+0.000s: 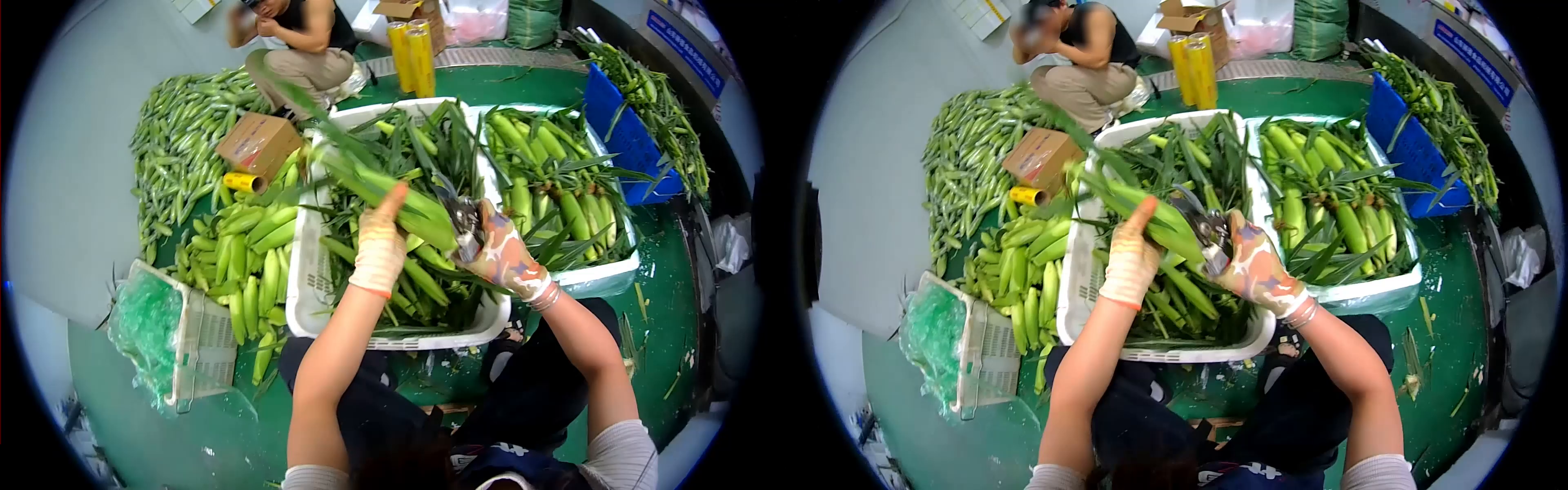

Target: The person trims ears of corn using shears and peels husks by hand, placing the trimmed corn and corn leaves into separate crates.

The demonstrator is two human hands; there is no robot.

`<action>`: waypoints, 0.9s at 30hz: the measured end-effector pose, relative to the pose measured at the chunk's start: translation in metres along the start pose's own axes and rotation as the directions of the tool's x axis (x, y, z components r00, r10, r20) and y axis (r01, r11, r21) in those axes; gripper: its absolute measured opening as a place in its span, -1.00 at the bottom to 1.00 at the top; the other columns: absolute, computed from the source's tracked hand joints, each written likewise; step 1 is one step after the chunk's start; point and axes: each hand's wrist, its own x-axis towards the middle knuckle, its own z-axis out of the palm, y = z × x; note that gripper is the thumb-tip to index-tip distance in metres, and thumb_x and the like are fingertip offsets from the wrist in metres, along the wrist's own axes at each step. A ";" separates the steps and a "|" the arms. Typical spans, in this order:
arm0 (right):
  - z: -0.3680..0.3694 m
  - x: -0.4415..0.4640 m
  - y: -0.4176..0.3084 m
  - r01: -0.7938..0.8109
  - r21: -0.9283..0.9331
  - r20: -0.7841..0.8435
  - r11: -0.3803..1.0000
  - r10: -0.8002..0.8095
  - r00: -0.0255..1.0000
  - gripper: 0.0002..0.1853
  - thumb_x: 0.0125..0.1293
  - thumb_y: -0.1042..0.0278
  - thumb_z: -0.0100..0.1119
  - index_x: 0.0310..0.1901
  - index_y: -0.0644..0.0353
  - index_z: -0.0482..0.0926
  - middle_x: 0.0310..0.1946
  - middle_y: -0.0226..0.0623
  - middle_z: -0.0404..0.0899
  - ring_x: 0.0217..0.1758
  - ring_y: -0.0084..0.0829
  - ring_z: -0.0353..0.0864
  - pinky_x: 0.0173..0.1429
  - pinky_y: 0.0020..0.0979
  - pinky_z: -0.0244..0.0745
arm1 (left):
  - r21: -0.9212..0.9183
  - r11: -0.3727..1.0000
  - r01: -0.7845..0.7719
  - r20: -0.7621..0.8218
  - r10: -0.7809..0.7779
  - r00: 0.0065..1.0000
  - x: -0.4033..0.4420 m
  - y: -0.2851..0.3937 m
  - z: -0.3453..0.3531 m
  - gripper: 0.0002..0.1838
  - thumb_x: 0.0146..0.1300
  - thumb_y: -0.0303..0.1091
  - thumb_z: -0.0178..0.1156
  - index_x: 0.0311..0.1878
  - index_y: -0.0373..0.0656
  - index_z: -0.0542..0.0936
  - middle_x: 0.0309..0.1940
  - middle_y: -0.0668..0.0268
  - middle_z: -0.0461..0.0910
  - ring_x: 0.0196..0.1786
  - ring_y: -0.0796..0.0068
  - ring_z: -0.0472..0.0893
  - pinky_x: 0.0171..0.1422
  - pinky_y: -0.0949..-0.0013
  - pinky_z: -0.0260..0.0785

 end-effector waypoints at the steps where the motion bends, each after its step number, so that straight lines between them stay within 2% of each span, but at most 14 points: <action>1: 0.018 0.003 0.001 0.088 -0.008 -0.146 0.996 -0.089 0.985 -0.41 -0.04 0.15 0.38 -0.14 0.43 0.32 -0.43 -0.01 0.50 -0.35 -0.04 0.53 -0.25 -0.21 0.44 | -0.127 0.991 0.039 -0.152 -0.059 0.987 0.013 -0.001 -0.022 -0.50 0.04 -0.14 0.40 -0.06 -0.23 0.46 -0.14 0.27 0.53 -0.11 0.34 0.51 0.05 0.25 0.40; 5: 0.030 -0.017 -0.026 0.006 -0.087 -0.117 0.996 -0.016 0.993 -0.21 -0.02 0.01 0.36 0.03 0.50 0.23 -0.41 -0.06 0.52 -0.37 -0.18 0.57 -0.31 -0.24 0.52 | -0.456 0.880 -0.135 -0.308 -0.014 0.951 0.044 0.053 -0.090 -0.69 -0.02 -0.20 0.29 -0.25 -0.12 0.48 -0.21 0.25 0.52 -0.14 0.21 0.47 0.18 0.15 0.30; 7: 0.038 -0.024 -0.032 -0.502 0.098 0.485 0.859 0.399 0.778 -0.20 -0.07 0.04 0.43 0.10 0.32 0.24 -0.24 -0.14 0.50 -0.19 -0.26 0.53 -0.03 -0.29 0.48 | -0.470 0.842 -0.265 -0.327 0.113 0.938 0.041 0.073 -0.093 -0.69 0.07 -0.15 0.23 -0.24 -0.15 0.48 -0.21 0.24 0.50 -0.12 0.26 0.45 0.17 0.21 0.29; 10: 0.108 -0.032 -0.003 -0.628 0.143 0.540 0.765 0.472 0.697 -0.16 -0.04 -0.02 0.40 0.17 0.36 0.25 -0.12 -0.12 0.47 0.00 -0.30 0.46 0.18 -0.36 0.34 | -0.468 0.824 -0.320 -0.353 0.157 0.922 0.034 0.076 -0.091 -0.75 0.06 -0.19 0.22 -0.28 -0.11 0.47 -0.25 0.27 0.49 -0.14 0.27 0.45 0.14 0.22 0.30; 11: 0.118 -0.030 0.000 -0.533 0.351 0.474 0.770 0.345 0.810 -0.14 0.02 -0.03 0.35 0.24 0.35 0.20 0.00 -0.10 0.43 0.09 -0.30 0.42 0.27 -0.37 0.28 | -0.447 0.840 -0.309 -0.347 0.155 0.925 0.029 0.073 -0.092 -0.77 0.07 -0.20 0.21 -0.29 -0.10 0.47 -0.25 0.27 0.50 -0.15 0.29 0.45 0.14 0.23 0.31; 13: 0.116 -0.011 -0.008 -0.565 0.552 0.535 0.613 0.260 0.804 -0.22 0.07 0.04 0.31 0.22 0.34 0.23 0.07 -0.09 0.39 0.18 -0.30 0.36 0.32 -0.38 0.23 | -0.456 0.851 -0.258 -0.213 0.177 0.961 0.028 0.059 -0.098 -0.77 0.11 -0.26 0.21 -0.21 -0.14 0.50 -0.21 0.29 0.52 -0.15 0.37 0.47 0.14 0.32 0.31; 14: 0.109 0.005 -0.020 -0.570 0.650 0.550 0.502 0.205 0.809 -0.29 0.10 0.09 0.29 0.19 0.35 0.28 0.10 -0.09 0.37 0.21 -0.31 0.34 0.34 -0.37 0.21 | -0.150 0.903 -0.402 -0.247 0.359 0.900 0.035 0.038 -0.107 -0.76 0.11 -0.28 0.20 -0.19 -0.17 0.50 -0.19 0.28 0.53 -0.13 0.38 0.48 0.15 0.33 0.31; 15: 0.098 0.013 -0.028 -0.544 0.660 0.501 0.518 0.236 0.832 -0.52 0.15 0.20 0.25 0.03 0.32 0.42 -0.04 -0.17 0.47 0.00 -0.34 0.50 0.15 -0.32 0.41 | -0.204 0.907 -0.369 -0.265 0.311 0.913 0.031 0.037 -0.102 -0.76 0.12 -0.31 0.19 -0.17 -0.20 0.51 -0.17 0.26 0.54 -0.11 0.39 0.48 0.17 0.34 0.30; 17: 0.114 0.021 0.000 -0.545 0.797 0.540 0.261 0.096 0.836 -0.70 0.17 0.27 0.22 -0.13 0.27 0.49 -0.26 -0.25 0.54 -0.31 -0.39 0.56 -0.14 -0.34 0.53 | -0.259 0.906 -0.335 -0.283 0.261 0.923 0.023 0.041 -0.092 -0.76 0.13 -0.34 0.17 -0.15 -0.24 0.51 -0.15 0.24 0.55 -0.08 0.40 0.48 0.18 0.36 0.30; 19: 0.118 0.014 0.006 -0.663 0.704 0.617 0.256 0.242 0.749 -0.75 0.15 0.34 0.25 -0.19 0.25 0.47 -0.45 -0.28 0.53 -0.43 -0.44 0.54 -0.33 -0.38 0.53 | -0.265 0.916 -0.302 -0.245 0.239 0.940 0.019 0.046 -0.085 -0.76 0.12 -0.33 0.19 -0.19 -0.25 0.52 -0.16 0.21 0.54 -0.09 0.38 0.49 0.17 0.36 0.31; 21: 0.101 0.002 -0.025 -0.680 0.270 0.413 0.681 0.556 0.721 -0.76 0.13 0.36 0.28 -0.26 0.27 0.46 -0.50 -0.28 0.53 -0.48 -0.46 0.53 -0.40 -0.40 0.53 | -0.341 0.909 -0.241 -0.147 0.201 0.968 0.025 0.062 -0.099 -0.74 0.11 -0.26 0.23 -0.24 -0.25 0.52 -0.27 0.22 0.52 -0.15 0.34 0.49 0.08 0.28 0.36; 23: 0.101 -0.011 -0.001 -0.799 0.505 0.726 0.326 0.340 0.598 -0.77 0.14 0.34 0.27 -0.34 0.28 0.44 -0.58 -0.31 0.50 -0.59 -0.49 0.49 -0.50 -0.44 0.49 | -0.385 0.898 -0.212 -0.207 0.139 0.968 0.031 0.086 -0.116 -0.71 0.11 -0.18 0.27 -0.29 -0.19 0.47 -0.37 0.22 0.55 -0.21 0.27 0.51 0.07 0.21 0.38; 25: 0.116 -0.012 0.036 -0.753 0.558 0.617 0.348 0.432 0.658 -0.68 0.10 0.29 0.35 -0.28 0.23 0.40 -0.46 -0.31 0.52 -0.43 -0.52 0.50 -0.32 -0.49 0.48 | -0.335 0.916 -0.221 -0.257 0.137 0.957 0.023 0.093 -0.120 -0.58 0.06 -0.01 0.34 -0.28 -0.16 0.47 -0.40 0.22 0.57 -0.26 0.25 0.54 0.00 0.17 0.43; 27: 0.102 -0.002 0.012 -0.508 0.707 0.429 0.492 0.274 0.861 -0.64 0.12 0.29 0.35 -0.14 0.22 0.44 -0.32 -0.34 0.55 -0.30 -0.53 0.50 -0.19 -0.48 0.47 | -0.157 0.985 -0.066 -0.053 0.058 0.997 0.004 0.089 -0.105 -0.47 -0.03 0.12 0.38 -0.26 -0.13 0.48 -0.40 0.21 0.58 -0.31 0.22 0.58 -0.07 0.12 0.48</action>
